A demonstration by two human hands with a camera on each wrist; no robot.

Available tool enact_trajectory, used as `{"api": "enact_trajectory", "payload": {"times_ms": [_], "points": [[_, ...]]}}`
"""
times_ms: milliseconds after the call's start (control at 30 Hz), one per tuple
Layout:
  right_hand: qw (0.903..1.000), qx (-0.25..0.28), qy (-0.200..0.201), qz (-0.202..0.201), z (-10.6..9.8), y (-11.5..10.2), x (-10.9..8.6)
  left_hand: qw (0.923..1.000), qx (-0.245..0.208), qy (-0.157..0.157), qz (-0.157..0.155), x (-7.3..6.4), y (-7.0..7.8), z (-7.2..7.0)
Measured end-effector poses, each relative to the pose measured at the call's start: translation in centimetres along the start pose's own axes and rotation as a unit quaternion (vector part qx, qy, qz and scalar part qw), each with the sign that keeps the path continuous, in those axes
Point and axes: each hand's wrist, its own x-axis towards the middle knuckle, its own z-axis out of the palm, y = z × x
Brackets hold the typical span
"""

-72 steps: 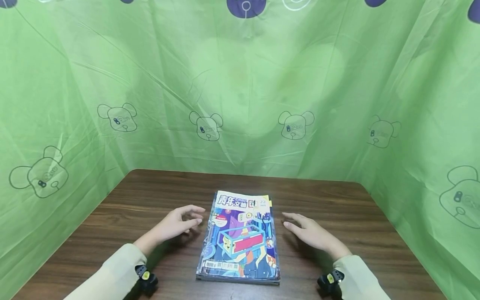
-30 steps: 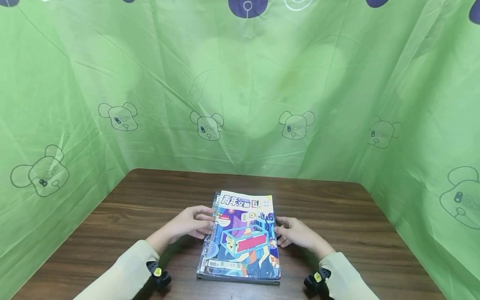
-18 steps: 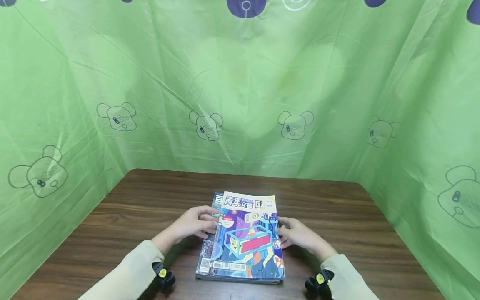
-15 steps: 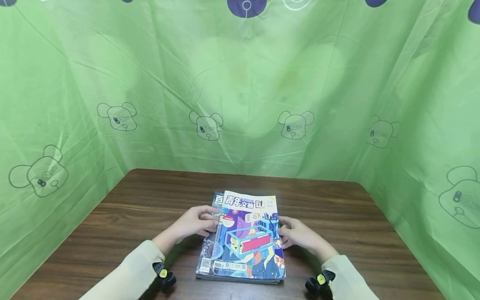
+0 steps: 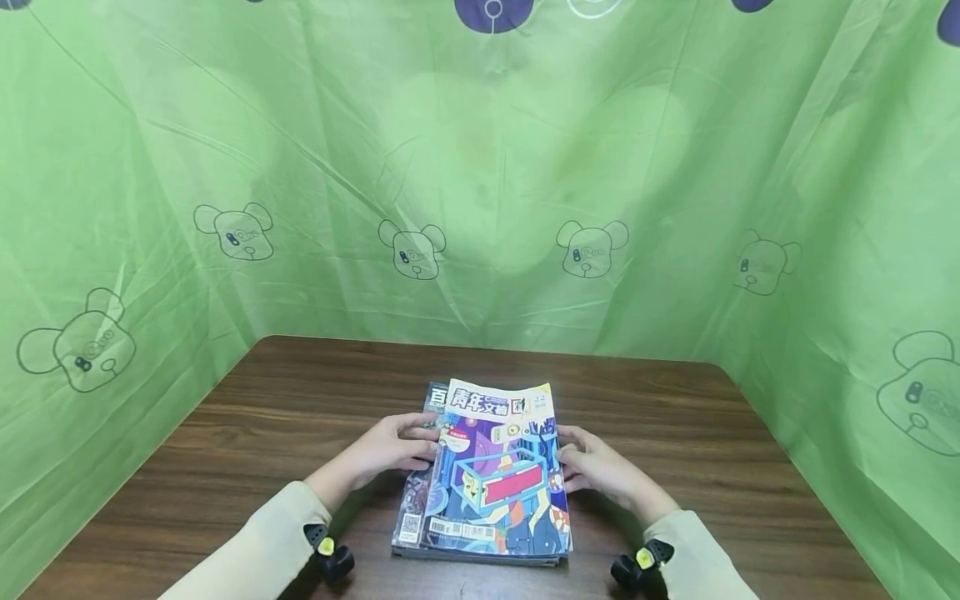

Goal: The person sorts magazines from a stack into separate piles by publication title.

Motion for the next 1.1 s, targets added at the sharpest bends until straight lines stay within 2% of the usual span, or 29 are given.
{"api": "enact_trajectory", "payload": {"times_ms": [233,467,567,733,967,1100], "points": [[0.9997,0.026,-0.003,0.002,0.08,-0.21,-0.17,0.9998,0.003,-0.021,0.004,0.02,-0.10,0.08],[0.9985,0.054,-0.010,-0.004,-0.03,0.18,-0.37,0.9983,-0.019,-0.046,-0.030,-0.29,-0.05,0.29],[0.9977,0.065,-0.017,-0.011,-0.08,0.35,-0.35,0.9982,-0.018,-0.051,-0.027,-0.32,-0.09,0.35],[0.9957,0.085,-0.033,-0.021,-0.13,0.53,-0.29,0.9987,-0.017,-0.045,-0.019,-0.38,-0.20,0.49],[0.9891,0.129,-0.060,-0.040,0.07,0.61,-0.03,0.9994,-0.022,-0.013,-0.023,-0.51,-0.33,0.33],[0.9867,0.146,-0.058,-0.043,0.40,0.48,0.11,0.9995,-0.024,0.000,-0.022,-0.63,-0.29,0.09]]}}
